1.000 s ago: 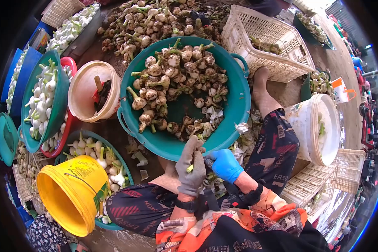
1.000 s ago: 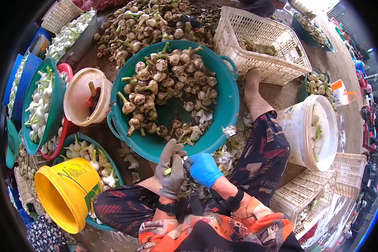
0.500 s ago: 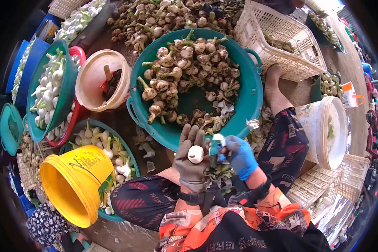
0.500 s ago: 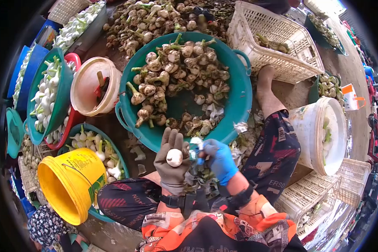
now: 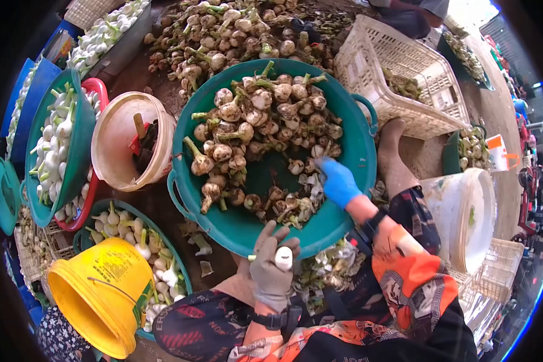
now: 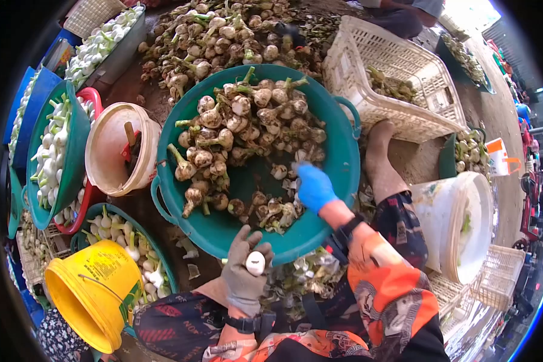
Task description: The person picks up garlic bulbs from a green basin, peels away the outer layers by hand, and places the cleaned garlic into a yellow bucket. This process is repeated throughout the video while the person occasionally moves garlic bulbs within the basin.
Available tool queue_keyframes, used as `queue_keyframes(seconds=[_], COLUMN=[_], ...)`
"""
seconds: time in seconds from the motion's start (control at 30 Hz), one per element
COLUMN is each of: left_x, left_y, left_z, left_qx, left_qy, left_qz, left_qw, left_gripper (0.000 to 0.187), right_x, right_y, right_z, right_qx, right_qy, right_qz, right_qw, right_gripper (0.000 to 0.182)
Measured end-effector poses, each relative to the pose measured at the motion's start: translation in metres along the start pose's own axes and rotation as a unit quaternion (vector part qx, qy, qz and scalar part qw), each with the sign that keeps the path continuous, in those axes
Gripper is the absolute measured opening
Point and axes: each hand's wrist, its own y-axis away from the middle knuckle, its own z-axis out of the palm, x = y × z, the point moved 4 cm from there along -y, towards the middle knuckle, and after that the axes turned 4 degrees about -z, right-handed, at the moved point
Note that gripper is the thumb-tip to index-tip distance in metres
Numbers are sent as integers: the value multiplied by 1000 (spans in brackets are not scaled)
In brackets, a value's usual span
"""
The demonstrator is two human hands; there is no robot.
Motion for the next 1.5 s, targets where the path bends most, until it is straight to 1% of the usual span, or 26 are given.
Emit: queue_keyframes(seconds=[0.1,0.2,0.23,0.27,0.33,0.43,0.5,0.57,0.63,0.7,0.77,0.8,0.87,0.9,0.93,0.97,1.0,1.03,1.07,1.17,1.2,1.27,1.33,1.37,1.4,1.5], left_x=[1,2,2,-2,-3,-7,-8,-10,-4,-7,-15,-11,-13,-14,-18,-13,-8,-6,-9,-7,-9,-11,-17,-22,-12,-16], left_y=[-5,-13,-14,-16,-18,-14,-12,-12,-10,-6,-7,1,9,13,15,18,22,29,30,35,35,34,31,31,32,36], left_z=[0,-2,-1,-4,-3,0,-1,-2,9,13,10,16,20,20,18,19,22,27,26,24,23,20,16,15,18,21], left_qx=[-14,-7,-10,-8,-21,-38,-31,-8,13,-7,-66,-76,-79,-80,-97,-92,-83,-70,-70,-60,-77,-107,-131,-140,-146,-192], left_qy=[-28,-252,-333,-239,-248,-210,-142,-44,-98,-127,-131,-150,-167,-177,-189,-329,-457,-568,-564,-550,-530,-490,-319,-225,-406,-408], left_qz=[14,121,153,106,107,89,50,-15,-14,-20,-33,5,14,17,34,152,266,371,310,326,322,314,173,96,257,214], left_qw=[999,960,931,965,963,973,988,999,995,992,989,986,983,981,977,927,845,731,762,767,780,806,923,959,865,867], left_gripper=[44,44,44,44,44,44,46,48,45,41,35,21,22,24,43,49,56,62,70,68,67,65,64,64,60,59], right_x=[41,63,66,68,65,51,51,16,-37,-101,-134,-138,-123,-120,-120,-119,-132,-145,-149,-149,-146,-146,-145,-145,-145,-141], right_y=[-47,-59,-56,-49,-40,-25,-13,3,23,46,76,81,88,90,92,101,99,95,96,113,118,120,125,127,127,133], right_z=[43,69,74,74,71,58,62,41,17,-18,-26,-38,-47,-48,-44,-34,-39,-47,-51,-45,-47,-55,-58,-60,-62,-68], right_qx=[-160,-164,-194,-224,-288,-229,-214,-212,-195,-122,-127,-129,-56,-16,-13,-39,-20,-1,-13,15,-7,-12,1,7,13,14], right_qy=[39,97,96,95,121,106,-18,-185,-254,-192,-218,-335,-579,-680,-682,-624,-579,-531,-481,-451,-463,-475,-461,-479,-497,-494], right_qz=[215,333,311,288,286,268,273,261,294,131,79,112,265,331,406,381,377,372,387,362,389,347,298,297,295,314], right_qw=[963,923,926,926,906,930,938,924,901,965,964,927,769,655,608,681,723,761,787,816,796,808,836,826,816,811], right_gripper=[35,41,40,39,35,23,25,25,35,43,57,56,53,52,51,52,50,47,38,32,33,35,38,38,37,36])
